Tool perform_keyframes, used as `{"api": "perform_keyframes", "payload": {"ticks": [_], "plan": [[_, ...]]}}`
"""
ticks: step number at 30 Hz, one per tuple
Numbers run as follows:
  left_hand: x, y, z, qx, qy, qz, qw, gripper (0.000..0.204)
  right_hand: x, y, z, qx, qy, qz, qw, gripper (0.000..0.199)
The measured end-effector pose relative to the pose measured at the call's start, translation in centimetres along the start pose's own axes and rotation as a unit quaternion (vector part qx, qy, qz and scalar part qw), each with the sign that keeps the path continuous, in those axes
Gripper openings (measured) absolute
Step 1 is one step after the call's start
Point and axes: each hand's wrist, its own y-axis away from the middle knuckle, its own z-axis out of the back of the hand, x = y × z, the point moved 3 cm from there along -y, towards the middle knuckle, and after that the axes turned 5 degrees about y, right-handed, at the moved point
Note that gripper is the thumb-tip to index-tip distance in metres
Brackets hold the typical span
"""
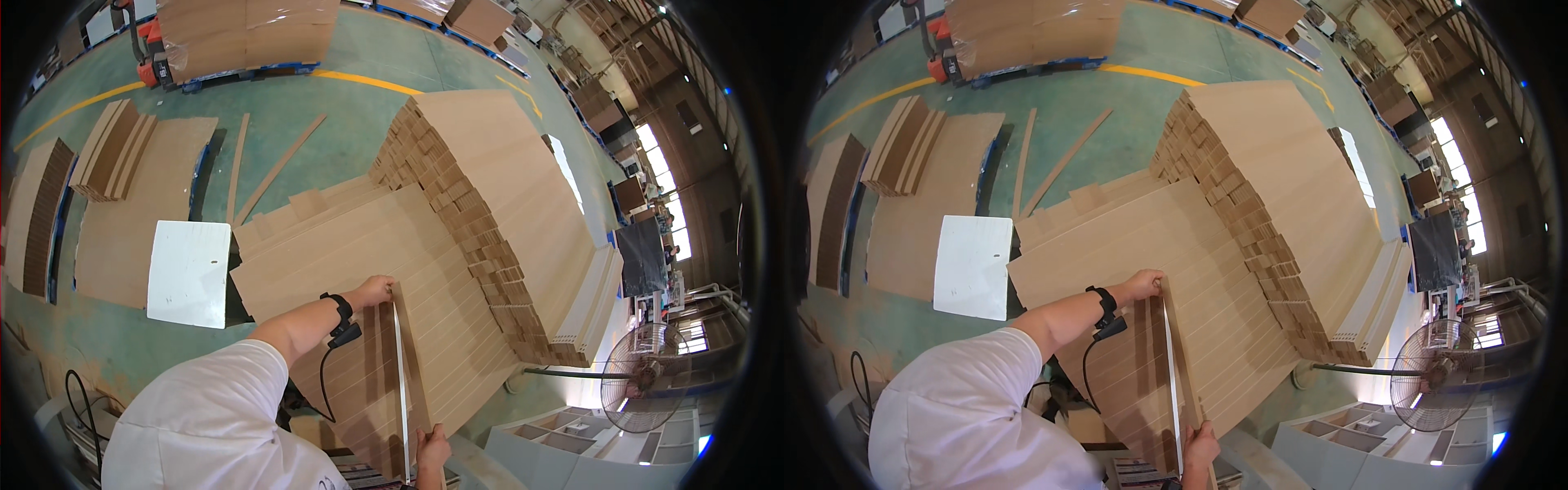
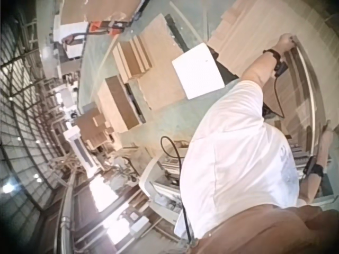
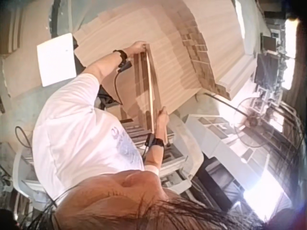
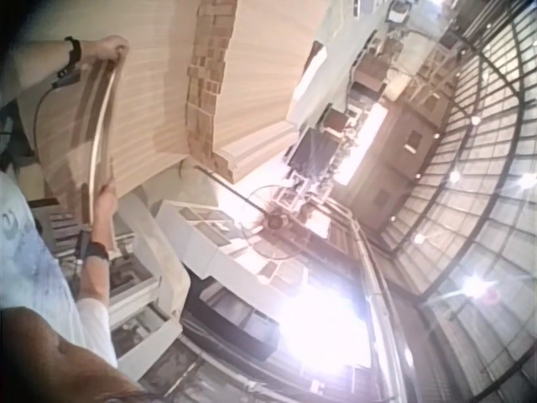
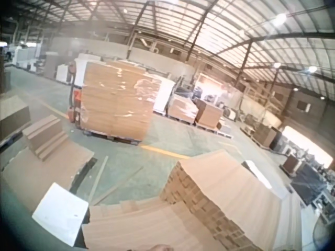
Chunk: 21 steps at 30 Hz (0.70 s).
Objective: Operating an industrial boring machine to drill or process wooden boards in a furniture manufacturing plant.
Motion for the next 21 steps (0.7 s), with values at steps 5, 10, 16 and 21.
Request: {"api": "perform_keyframes", "payload": {"ticks": [5,10,16,21], "plan": [[0.9,-0.5,-0.2,0.012,0.069,0.006,0.998,0.024,0.5,0.9,-0.2,-0.010,0.002,-0.060,0.998,0.032],[1.3,-0.7,-0.2,0.009,0.022,0.003,1.000,0.026,-0.2,1.4,-2.0,-0.010,-0.008,-0.059,0.998,0.032],[1.8,-0.7,-0.2,0.012,0.014,0.012,1.000,0.029,1.1,1.9,-1.9,-0.018,-0.014,-0.043,0.999,0.031],[2.1,-0.8,-0.1,0.018,-0.001,-0.008,1.000,0.031,1.2,2.2,-2.4,-0.041,-0.009,-0.031,0.999,0.031]]}}
